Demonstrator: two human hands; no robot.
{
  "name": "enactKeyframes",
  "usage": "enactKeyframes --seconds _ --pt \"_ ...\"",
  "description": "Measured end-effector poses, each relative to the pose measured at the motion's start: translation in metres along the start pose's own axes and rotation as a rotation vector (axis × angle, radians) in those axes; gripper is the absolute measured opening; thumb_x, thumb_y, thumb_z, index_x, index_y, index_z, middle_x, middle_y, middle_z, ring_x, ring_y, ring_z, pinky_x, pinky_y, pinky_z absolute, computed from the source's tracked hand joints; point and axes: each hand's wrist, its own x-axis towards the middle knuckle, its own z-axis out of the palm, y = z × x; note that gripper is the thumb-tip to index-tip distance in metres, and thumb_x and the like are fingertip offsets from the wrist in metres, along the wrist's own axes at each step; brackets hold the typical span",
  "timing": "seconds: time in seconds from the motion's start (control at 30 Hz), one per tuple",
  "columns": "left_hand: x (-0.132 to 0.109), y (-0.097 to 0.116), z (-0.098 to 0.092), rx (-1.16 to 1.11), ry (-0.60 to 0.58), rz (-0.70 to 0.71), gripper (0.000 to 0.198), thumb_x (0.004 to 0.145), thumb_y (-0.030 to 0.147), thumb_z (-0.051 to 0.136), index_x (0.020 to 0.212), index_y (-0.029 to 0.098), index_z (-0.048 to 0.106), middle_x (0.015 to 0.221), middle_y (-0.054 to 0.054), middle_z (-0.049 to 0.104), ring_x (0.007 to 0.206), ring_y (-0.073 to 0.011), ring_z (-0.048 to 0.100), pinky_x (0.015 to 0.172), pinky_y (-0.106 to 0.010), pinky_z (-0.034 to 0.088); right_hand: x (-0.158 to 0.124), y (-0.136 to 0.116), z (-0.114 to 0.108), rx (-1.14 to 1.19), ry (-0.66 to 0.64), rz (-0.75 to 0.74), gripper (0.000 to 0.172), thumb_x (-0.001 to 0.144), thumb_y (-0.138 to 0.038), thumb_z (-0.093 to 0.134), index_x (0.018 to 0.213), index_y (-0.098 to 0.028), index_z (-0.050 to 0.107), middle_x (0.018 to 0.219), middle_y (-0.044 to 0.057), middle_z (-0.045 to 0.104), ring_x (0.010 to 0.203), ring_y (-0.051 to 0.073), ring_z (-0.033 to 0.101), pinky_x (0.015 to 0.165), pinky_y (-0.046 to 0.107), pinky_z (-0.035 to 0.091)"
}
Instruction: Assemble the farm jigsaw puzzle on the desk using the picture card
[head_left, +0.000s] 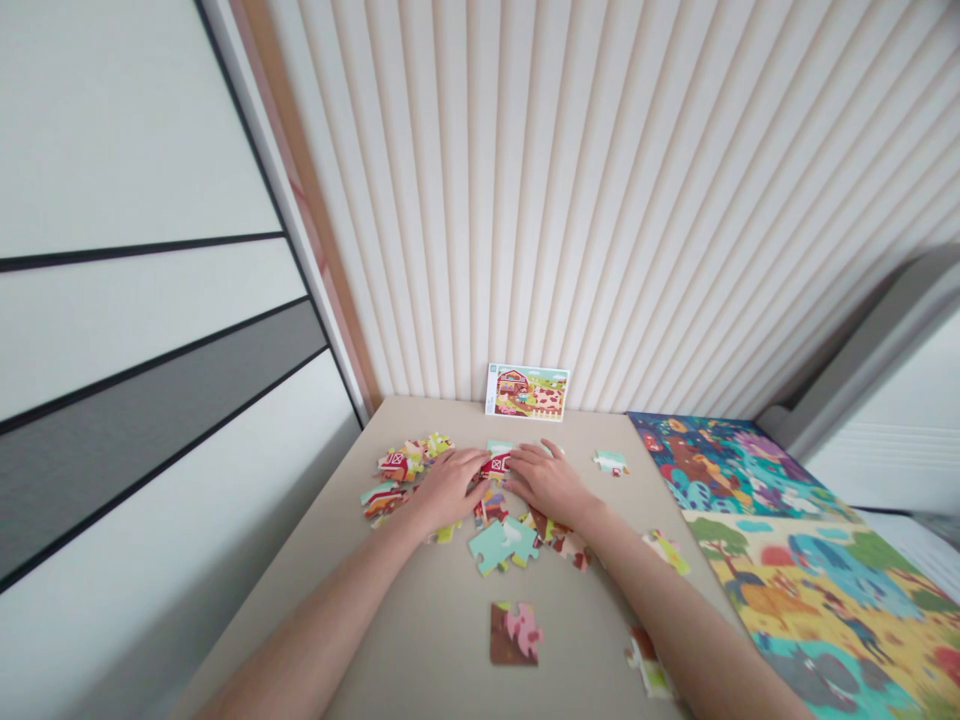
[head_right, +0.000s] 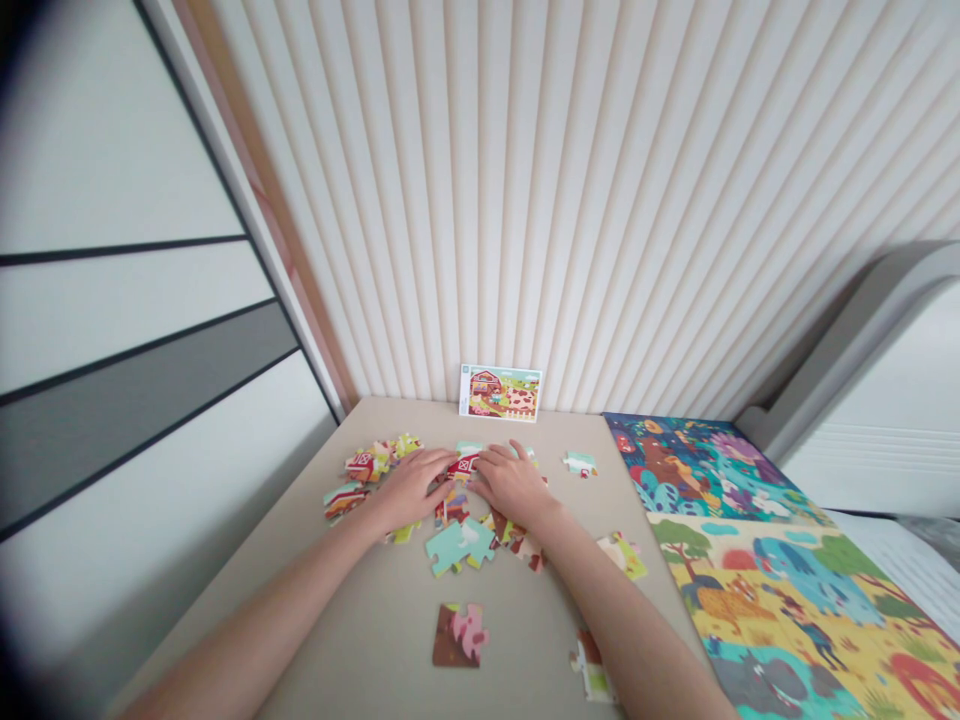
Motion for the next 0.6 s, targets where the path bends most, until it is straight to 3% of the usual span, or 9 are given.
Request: enactKeyframes --seconds 0.23,0.6 --pt "0.0003 -0.0049 0.0028 0.044 -0.023 0.013 0.034 0.098 0.03 0.051 0.129 0.026 0.064 0.131 -0.006 0.065 0.12 -0.0227 0.059 0.112 -0.041 0.038 -0.0009 -0.0079 -0.0102 -0.042 -0.047 0.014 0.033 0.102 -0.042 0.049 0.125 -0.023 0.062 0.126 0.01 0.067 0.125 0.024 0.054 0.114 0.048 0.026" --pt "-0.0033 -0.004 0.002 0.04 0.009 0.04 0.036 0.098 0.031 0.053 0.134 0.024 0.058 0.133 -0.008 0.062 0.123 -0.023 0.056 0.111 -0.042 0.037 -0.0021 -0.0049 -0.0048 0.013 -0.041 0.066 0.036 0.102 -0.042 0.048 0.131 -0.026 0.059 0.135 0.01 0.063 0.13 0.025 0.051 0.115 0.05 0.025"
